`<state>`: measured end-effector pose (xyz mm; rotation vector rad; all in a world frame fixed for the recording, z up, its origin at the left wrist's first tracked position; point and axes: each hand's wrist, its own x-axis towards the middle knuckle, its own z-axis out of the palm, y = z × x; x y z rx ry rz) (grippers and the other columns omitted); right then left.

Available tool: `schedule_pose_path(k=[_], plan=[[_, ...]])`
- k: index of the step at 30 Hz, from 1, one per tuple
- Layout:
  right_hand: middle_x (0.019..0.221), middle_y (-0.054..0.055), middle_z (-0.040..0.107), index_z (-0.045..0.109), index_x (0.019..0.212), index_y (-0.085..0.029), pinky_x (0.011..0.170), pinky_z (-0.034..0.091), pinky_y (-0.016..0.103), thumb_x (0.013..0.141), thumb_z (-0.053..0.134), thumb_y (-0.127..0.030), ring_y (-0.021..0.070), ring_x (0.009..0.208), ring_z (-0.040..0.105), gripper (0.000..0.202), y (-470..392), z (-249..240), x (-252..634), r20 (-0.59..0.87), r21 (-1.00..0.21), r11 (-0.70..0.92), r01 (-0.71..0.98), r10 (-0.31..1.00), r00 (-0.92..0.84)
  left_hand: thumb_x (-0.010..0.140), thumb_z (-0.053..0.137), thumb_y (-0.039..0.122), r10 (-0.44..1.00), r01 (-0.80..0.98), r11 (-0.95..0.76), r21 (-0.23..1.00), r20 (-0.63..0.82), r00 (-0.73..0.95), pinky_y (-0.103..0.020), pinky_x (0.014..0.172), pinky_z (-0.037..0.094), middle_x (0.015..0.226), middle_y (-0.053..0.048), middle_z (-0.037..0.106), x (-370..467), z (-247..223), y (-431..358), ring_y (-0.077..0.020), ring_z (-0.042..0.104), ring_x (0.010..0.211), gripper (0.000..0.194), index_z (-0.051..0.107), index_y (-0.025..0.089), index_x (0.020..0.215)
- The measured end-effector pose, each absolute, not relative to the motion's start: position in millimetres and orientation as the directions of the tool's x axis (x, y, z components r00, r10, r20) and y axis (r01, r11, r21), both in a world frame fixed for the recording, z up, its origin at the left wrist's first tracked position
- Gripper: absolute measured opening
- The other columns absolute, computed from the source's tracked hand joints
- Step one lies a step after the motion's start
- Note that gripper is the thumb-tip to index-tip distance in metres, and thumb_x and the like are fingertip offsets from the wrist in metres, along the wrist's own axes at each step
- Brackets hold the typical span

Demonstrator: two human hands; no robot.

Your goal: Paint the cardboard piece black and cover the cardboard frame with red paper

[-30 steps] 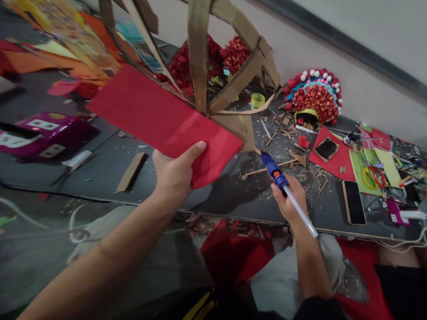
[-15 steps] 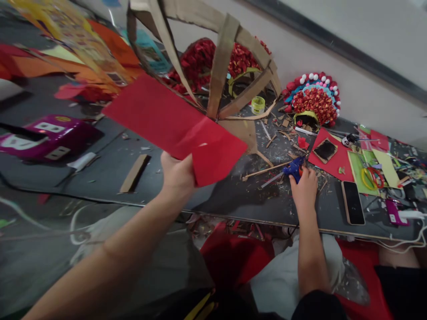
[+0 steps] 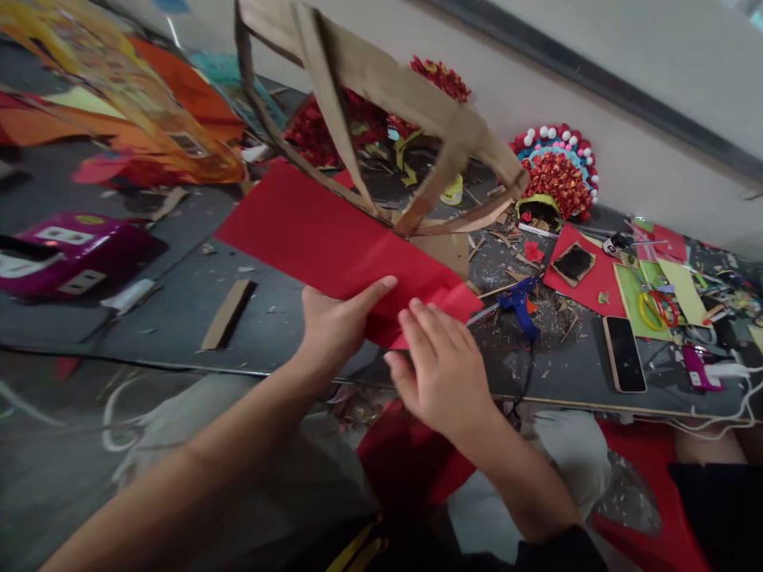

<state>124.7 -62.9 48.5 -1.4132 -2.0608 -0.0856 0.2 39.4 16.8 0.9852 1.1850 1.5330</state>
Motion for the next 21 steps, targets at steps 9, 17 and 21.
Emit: schedule_pose_path(k=[9,17,21], plan=[[0.13,0.006,0.066,0.058,0.127,-0.031,0.112,0.034,0.052,0.093,0.055,-0.026,0.0265,0.125,0.057,0.035,-50.0,25.8,139.6,0.588,-0.285,0.28,0.917,0.806,-0.064,0.052,0.086,0.03,0.977,-0.515,0.022,0.857,-0.127,-0.17,-0.04,0.09,0.057,0.091,-0.005,0.075,3.5,27.5,45.7,-0.0254,0.07,0.094,0.041,0.067,0.02,0.087],[0.127,0.014,0.056,0.039,0.139,-0.024,0.093,0.054,0.043,0.085,0.064,-0.042,0.0241,0.113,0.061,0.062,-42.3,22.1,157.3,0.462,-0.827,0.217,0.519,0.788,0.406,0.052,0.084,0.032,0.984,-0.555,0.086,0.828,-0.158,-0.084,-0.043,0.08,0.061,0.09,-0.005,0.073,-6.3,30.1,49.4,-0.0306,0.069,0.098,0.04,0.064,0.024,0.086],[0.097,0.003,0.06,0.042,0.132,-0.025,0.079,0.057,0.03,0.084,0.065,-0.04,0.0143,0.084,0.065,0.055,-39.0,19.9,162.5,0.297,-0.949,0.194,0.248,0.815,0.497,0.051,0.084,0.034,0.989,-0.533,0.08,0.842,-0.135,-0.064,-0.046,0.082,0.06,0.09,-0.006,0.072,-6.7,28.5,49.2,-0.0315,0.069,0.097,0.046,0.062,0.023,0.091]])
